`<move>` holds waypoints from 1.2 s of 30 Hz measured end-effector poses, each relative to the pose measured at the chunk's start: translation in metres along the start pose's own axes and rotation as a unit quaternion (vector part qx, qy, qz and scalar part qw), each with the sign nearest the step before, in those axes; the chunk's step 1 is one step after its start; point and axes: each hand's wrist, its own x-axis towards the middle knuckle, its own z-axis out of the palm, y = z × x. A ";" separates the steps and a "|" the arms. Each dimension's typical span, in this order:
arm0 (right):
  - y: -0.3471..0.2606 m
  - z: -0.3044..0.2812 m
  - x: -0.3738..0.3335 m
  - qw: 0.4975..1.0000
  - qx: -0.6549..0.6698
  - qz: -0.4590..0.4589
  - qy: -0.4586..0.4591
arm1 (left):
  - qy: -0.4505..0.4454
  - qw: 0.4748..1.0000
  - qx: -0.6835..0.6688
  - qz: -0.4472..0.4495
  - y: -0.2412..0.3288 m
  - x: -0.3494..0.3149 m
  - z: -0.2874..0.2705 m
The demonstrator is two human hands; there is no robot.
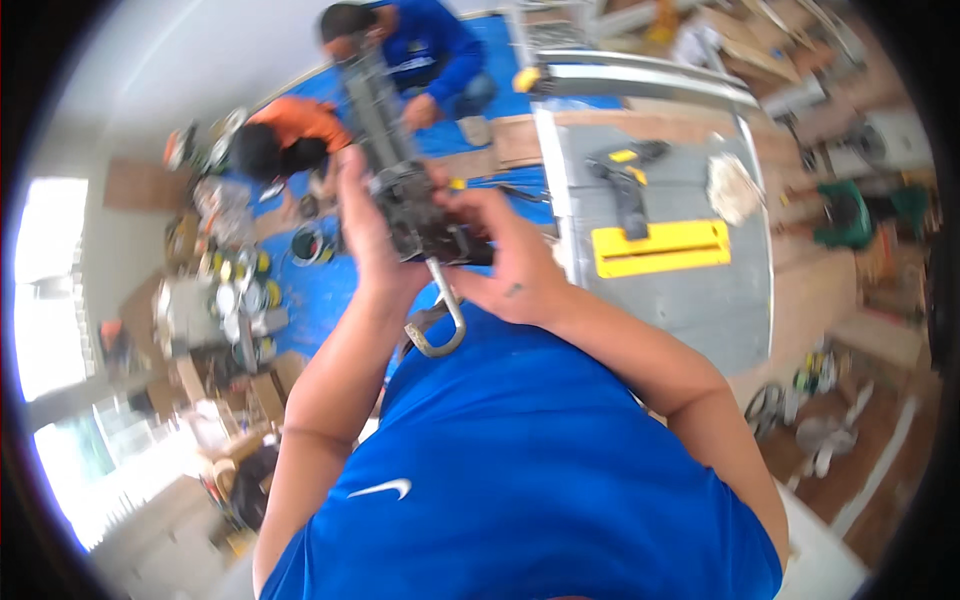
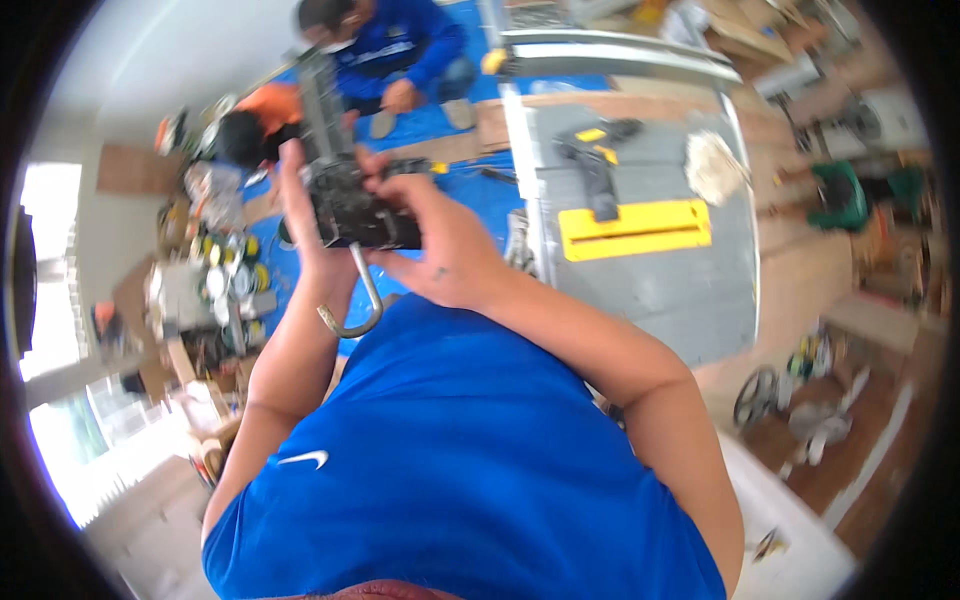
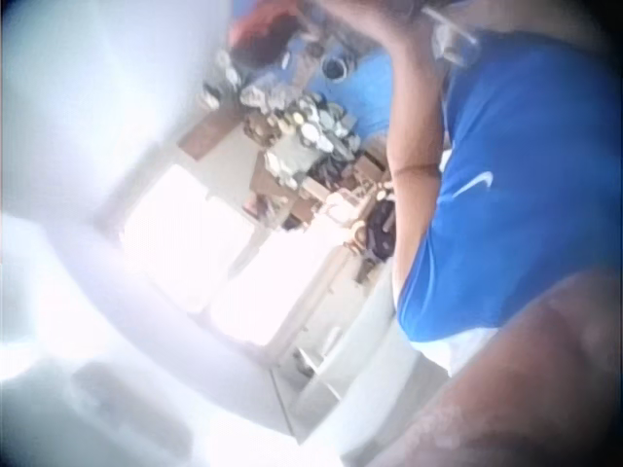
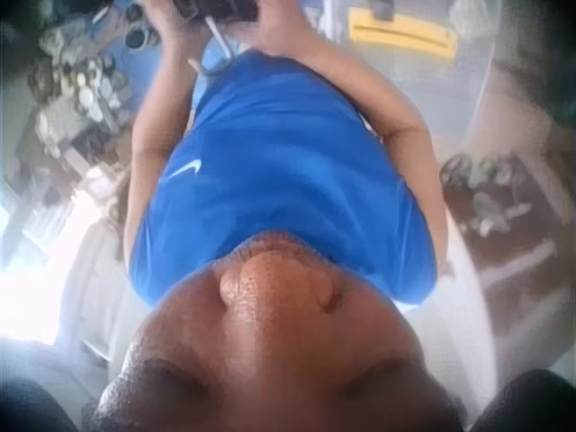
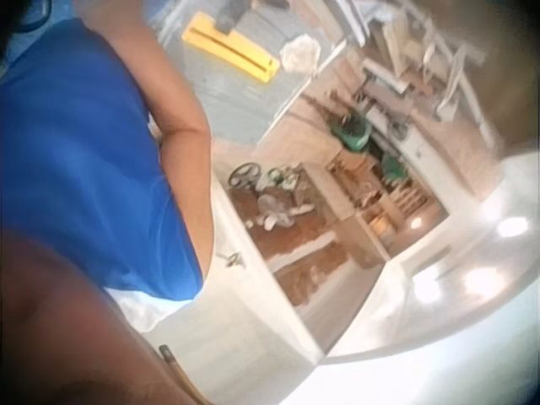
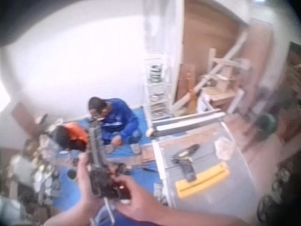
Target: The person assembles a caulking gun by inserting a metal rod and securing it with a screw. They then handle a power drill, removing its battery pack and placing it into a tool case. The person also handles a yellow battery charger and a black battery pack, inspecting them before placing them into the case.
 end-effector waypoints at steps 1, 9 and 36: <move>0.007 -0.001 -0.002 0.999 0.021 -0.004 0.027 | 0.033 0.999 0.016 -0.018 -0.005 -0.001 0.002; 0.047 -0.052 -0.051 0.996 -0.084 0.029 -0.011 | -0.011 0.983 0.181 -0.025 -0.057 0.004 -0.003; 0.125 -0.133 -0.304 0.786 -0.423 0.295 0.342 | -0.192 0.906 0.353 -0.134 -0.068 0.057 0.000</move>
